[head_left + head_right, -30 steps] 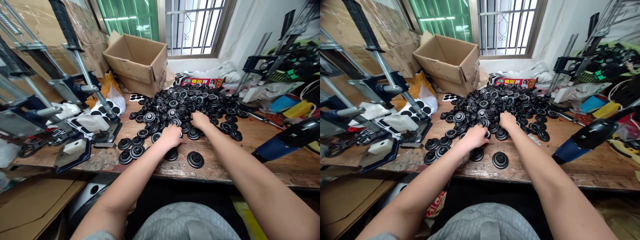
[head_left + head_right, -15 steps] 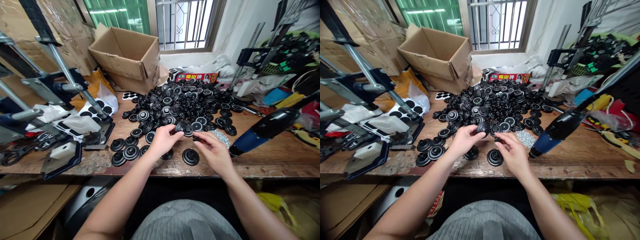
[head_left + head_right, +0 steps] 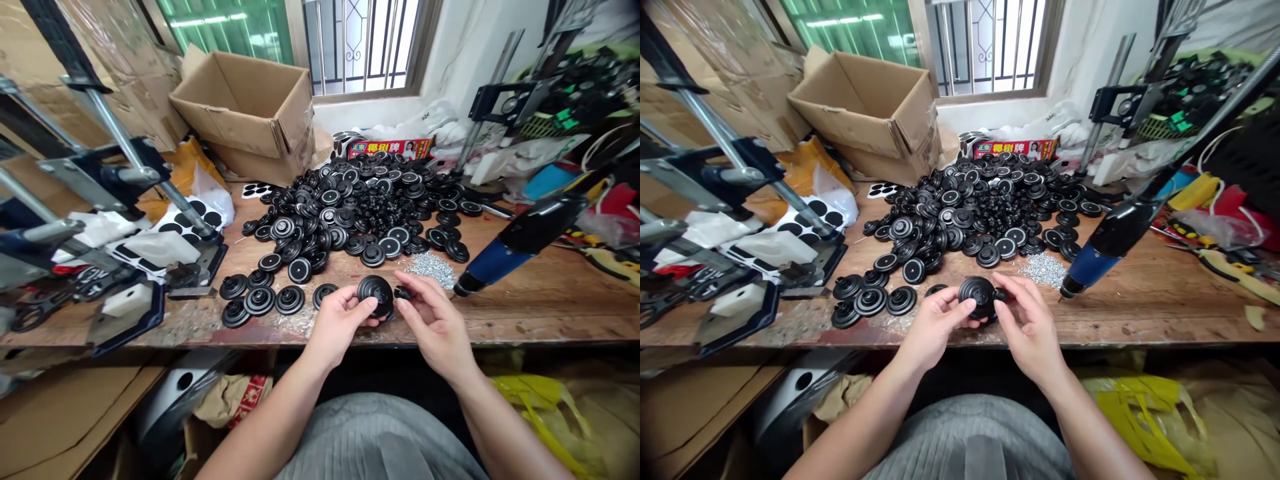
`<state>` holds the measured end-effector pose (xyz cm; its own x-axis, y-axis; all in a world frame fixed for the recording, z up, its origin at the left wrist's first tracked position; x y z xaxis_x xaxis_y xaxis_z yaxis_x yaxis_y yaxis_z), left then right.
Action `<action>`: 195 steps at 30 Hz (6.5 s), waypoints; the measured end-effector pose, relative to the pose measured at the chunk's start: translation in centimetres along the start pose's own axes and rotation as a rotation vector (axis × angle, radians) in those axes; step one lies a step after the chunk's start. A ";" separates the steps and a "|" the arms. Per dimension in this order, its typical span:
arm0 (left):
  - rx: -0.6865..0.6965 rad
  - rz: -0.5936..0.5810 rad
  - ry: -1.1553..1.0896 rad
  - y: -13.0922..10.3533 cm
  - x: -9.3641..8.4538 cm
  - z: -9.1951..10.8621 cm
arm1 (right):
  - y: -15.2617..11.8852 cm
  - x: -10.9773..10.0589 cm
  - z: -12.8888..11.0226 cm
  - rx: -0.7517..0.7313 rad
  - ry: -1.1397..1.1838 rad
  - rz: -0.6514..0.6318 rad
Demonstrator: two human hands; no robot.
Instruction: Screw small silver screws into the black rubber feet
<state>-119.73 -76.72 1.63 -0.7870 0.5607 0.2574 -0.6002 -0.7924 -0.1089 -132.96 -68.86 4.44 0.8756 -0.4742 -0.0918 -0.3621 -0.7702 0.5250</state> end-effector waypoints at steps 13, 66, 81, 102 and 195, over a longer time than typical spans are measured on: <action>0.035 -0.001 -0.017 -1.1 1.6 0.6 | -1.0 -0.5 -1.7 -0.186 -0.078 0.064; 0.724 0.425 0.996 -3.3 -4.6 3.8 | -0.8 -1.8 6.5 -0.014 -0.665 -0.275; 0.791 0.389 1.031 -3.1 -3.9 5.8 | 16.1 5.5 8.1 0.188 -1.110 -0.576; 0.384 0.040 1.248 8.5 -2.5 5.9 | 13.1 9.0 6.4 0.005 -0.610 -0.447; 0.561 -0.022 1.655 1.1 1.2 1.5 | -0.3 -9.9 8.7 0.571 -0.629 -0.242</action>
<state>-121.10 -77.27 3.24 -0.2977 -0.0792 -0.9514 -0.7756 -0.5610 0.2894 -144.31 -67.60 -2.20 0.6717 -0.2878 -0.6827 -0.4413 -0.8956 -0.0566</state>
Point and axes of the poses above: each hand's wrist, its own y-axis towards the middle knuckle, its own x-axis out of the palm, z = x × y, the point moved 9 cm from there along y, towards the middle knuckle, and after that the axes turned 3 degrees about y, right-handed, at the moved point
